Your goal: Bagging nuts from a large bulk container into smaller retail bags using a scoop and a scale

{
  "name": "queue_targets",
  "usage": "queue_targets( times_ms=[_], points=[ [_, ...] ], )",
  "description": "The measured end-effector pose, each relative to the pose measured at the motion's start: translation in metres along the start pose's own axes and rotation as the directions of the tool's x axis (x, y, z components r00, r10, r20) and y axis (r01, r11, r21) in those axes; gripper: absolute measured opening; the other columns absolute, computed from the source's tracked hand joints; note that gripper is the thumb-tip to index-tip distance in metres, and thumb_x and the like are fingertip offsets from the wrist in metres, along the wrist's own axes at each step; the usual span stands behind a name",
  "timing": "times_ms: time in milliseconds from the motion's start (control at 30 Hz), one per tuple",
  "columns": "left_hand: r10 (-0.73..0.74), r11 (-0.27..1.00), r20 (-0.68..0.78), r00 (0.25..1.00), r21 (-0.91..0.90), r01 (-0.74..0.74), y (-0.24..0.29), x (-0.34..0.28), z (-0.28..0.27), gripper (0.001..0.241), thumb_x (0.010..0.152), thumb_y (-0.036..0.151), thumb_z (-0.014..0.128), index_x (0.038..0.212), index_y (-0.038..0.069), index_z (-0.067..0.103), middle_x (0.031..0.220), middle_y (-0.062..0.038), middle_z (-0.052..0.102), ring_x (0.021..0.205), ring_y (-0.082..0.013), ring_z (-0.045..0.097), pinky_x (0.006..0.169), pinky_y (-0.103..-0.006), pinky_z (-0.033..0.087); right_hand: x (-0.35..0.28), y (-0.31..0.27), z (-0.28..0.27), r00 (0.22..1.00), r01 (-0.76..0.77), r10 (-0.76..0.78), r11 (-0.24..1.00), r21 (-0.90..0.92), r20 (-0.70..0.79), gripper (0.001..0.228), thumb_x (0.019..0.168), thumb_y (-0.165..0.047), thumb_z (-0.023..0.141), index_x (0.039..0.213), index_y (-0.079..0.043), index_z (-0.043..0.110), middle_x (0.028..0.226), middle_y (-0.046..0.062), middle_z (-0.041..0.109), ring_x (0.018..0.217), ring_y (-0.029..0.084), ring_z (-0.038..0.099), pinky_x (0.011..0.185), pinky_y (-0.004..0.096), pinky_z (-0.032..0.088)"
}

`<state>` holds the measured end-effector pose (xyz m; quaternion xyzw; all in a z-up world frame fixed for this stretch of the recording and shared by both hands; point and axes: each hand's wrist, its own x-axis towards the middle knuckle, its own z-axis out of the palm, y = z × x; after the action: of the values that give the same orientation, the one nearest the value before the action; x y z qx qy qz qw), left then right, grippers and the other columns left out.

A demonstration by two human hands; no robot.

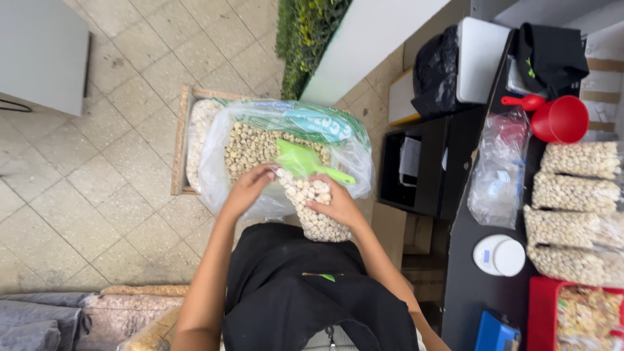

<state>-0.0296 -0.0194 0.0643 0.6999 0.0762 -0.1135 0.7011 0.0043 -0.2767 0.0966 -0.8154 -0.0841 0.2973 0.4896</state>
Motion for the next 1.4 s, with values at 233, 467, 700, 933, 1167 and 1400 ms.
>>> queue_targets(
  times_ms=[233, 467, 700, 933, 1167, 1400],
  points=[
    [0.24, 0.957, -0.139, 0.961, -0.133, -0.258, 0.041, -0.012, 0.024, 0.019, 0.097, 0.008, 0.066, 0.114, -0.001, 0.072, 0.116, -0.018, 0.074, 0.114, -0.0246, 0.067, 0.1, -0.0417, 0.051, 0.006, 0.029, -0.002, 0.943, 0.319, -0.307, 0.945, 0.077, -0.128, 0.07, 0.067, -0.026, 0.093, 0.129, -0.013, 0.063, 0.127, 0.021, 0.068, 0.117, 0.038, 0.065, 0.101, 0.051, 0.049],
    [0.487, 0.874, -0.228, 0.843, 0.143, -0.465, 0.092, -0.028, 0.04, 0.014, 0.096, 0.01, 0.069, 0.106, 0.005, 0.078, 0.107, -0.014, 0.078, 0.107, -0.0323, 0.073, 0.094, -0.0449, 0.056, 0.016, 0.059, -0.002, 0.904, 0.417, -0.366, 0.87, 0.263, -0.223, 0.083, 0.062, -0.025, 0.096, 0.134, -0.009, 0.059, 0.123, 0.015, 0.067, 0.109, 0.024, 0.063, 0.099, 0.044, 0.051],
    [0.707, 0.7, -0.223, 0.671, 0.359, -0.618, 0.112, -0.037, 0.057, 0.013, 0.091, 0.007, 0.074, 0.102, 0.008, 0.081, 0.098, -0.01, 0.081, 0.092, -0.0305, 0.077, 0.082, -0.0427, 0.062, 0.021, 0.078, 0.0, 0.86, 0.5, -0.408, 0.794, 0.346, -0.307, 0.092, 0.056, -0.028, 0.1, 0.133, -0.006, 0.054, 0.122, 0.014, 0.062, 0.107, 0.022, 0.062, 0.099, 0.039, 0.05],
    [0.662, 0.745, -0.283, 0.694, 0.351, -0.567, 0.101, -0.045, 0.056, 0.013, 0.09, 0.003, 0.072, 0.1, 0.006, 0.081, 0.09, -0.013, 0.08, 0.085, -0.0334, 0.077, 0.075, -0.0442, 0.062, 0.019, 0.061, 0.011, 0.81, 0.581, -0.49, 0.746, 0.325, -0.322, 0.094, 0.057, -0.024, 0.1, 0.136, -0.007, 0.052, 0.128, 0.017, 0.062, 0.111, 0.023, 0.062, 0.099, 0.04, 0.05],
    [0.717, 0.691, -0.224, 0.66, 0.351, -0.632, 0.119, -0.05, 0.063, 0.011, 0.09, 0.004, 0.072, 0.098, 0.006, 0.08, 0.093, -0.011, 0.081, 0.089, -0.0329, 0.078, 0.077, -0.0437, 0.063, 0.016, 0.036, 0.0, 0.782, 0.623, -0.538, 0.698, 0.354, -0.314, 0.074, 0.074, -0.025, 0.091, 0.133, -0.003, 0.051, 0.127, 0.024, 0.063, 0.115, 0.029, 0.062, 0.097, 0.042, 0.05],
    [0.723, 0.688, -0.27, 0.637, 0.376, -0.621, 0.116, -0.048, 0.059, 0.013, 0.089, 0.002, 0.072, 0.097, 0.007, 0.08, 0.093, -0.01, 0.081, 0.09, -0.0314, 0.078, 0.078, -0.042, 0.063, 0.007, 0.019, -0.008, 0.707, 0.653, -0.606, 0.757, 0.009, -0.364, 0.059, 0.099, -0.053, 0.053, 0.134, -0.007, 0.063, 0.132, 0.024, 0.065, 0.126, 0.043, 0.058, 0.102, 0.059, 0.045]
  ],
)
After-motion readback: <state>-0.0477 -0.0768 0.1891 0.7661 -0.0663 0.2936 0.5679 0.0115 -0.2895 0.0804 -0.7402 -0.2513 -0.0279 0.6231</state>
